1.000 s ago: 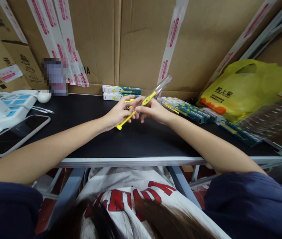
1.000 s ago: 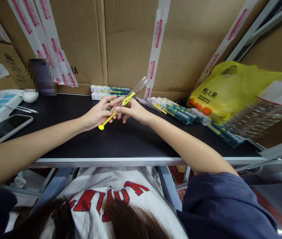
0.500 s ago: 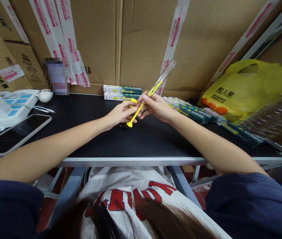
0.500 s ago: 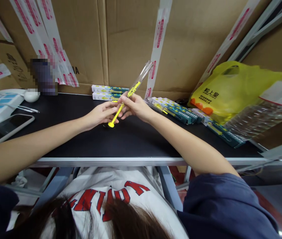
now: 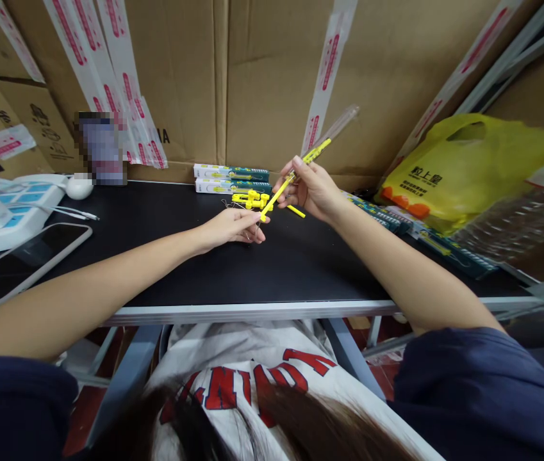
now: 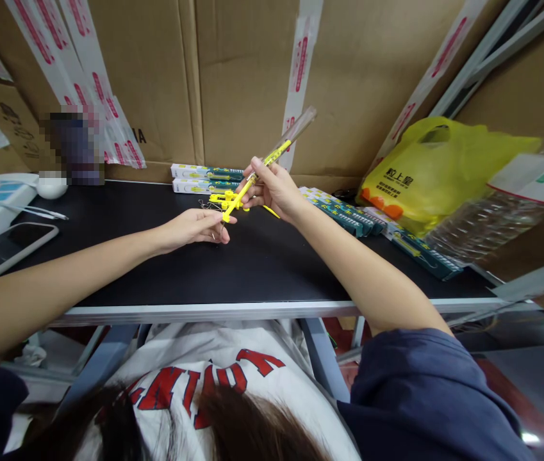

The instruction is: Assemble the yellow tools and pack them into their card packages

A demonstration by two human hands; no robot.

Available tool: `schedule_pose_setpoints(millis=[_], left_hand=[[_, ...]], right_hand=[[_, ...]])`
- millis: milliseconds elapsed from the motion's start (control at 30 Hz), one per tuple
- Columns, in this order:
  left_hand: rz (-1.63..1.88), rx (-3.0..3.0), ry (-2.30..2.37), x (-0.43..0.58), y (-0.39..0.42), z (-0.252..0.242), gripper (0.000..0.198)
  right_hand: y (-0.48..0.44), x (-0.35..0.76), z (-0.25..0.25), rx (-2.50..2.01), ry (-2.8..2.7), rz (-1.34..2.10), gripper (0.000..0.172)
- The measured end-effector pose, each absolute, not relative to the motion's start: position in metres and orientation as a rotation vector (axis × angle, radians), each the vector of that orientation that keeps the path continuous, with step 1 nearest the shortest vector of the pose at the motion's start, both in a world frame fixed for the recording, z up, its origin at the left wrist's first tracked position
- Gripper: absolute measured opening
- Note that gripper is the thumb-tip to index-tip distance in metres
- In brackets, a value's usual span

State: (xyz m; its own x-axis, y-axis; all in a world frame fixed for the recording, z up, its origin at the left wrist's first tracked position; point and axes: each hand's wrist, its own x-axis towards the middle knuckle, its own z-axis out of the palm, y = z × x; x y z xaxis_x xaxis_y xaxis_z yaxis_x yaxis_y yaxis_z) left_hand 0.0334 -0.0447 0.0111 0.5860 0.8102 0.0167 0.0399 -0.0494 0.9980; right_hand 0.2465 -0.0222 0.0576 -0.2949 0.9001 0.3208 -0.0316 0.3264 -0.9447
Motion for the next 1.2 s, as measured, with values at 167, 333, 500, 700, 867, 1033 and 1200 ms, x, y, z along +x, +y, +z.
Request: schedule_pose_setpoints(millis=[167, 333, 500, 700, 867, 1033, 1200], left_hand=[[0.754, 1.514, 0.741, 0.034, -0.044, 0.009, 0.039], [0.841, 1.575, 0.776, 0.035, -0.043, 0.009, 0.025], [0.920, 1.577, 0.846, 0.037, -0.045, 0.012, 0.016], [1.038, 1.630, 0.944, 0.037, -0.045, 0.013, 0.014], [1.145, 1.838, 0.934, 0.034, -0.044, 0.011, 0.013], [1.284, 2.312, 0.924, 0.030, -0.048, 0.011, 0.013], [1.301, 2.632, 0.977, 0.026, -0.049, 0.012, 0.013]], right_hand=[[-0.020, 0.248, 0.059, -0.805, -1.567, 1.142, 0.053], [-0.021, 0.248, 0.059, -0.805, -1.568, 1.137, 0.054], [-0.024, 0.246, 0.060, -0.830, -1.558, 1.122, 0.053], [-0.026, 0.242, 0.057, -0.893, -1.519, 1.142, 0.051], [-0.023, 0.241, 0.052, -0.908, -1.494, 1.195, 0.052], [-0.026, 0.235, 0.045, -0.873, -1.459, 1.164, 0.056], [-0.038, 0.220, 0.035, -0.789, -1.472, 1.187, 0.060]])
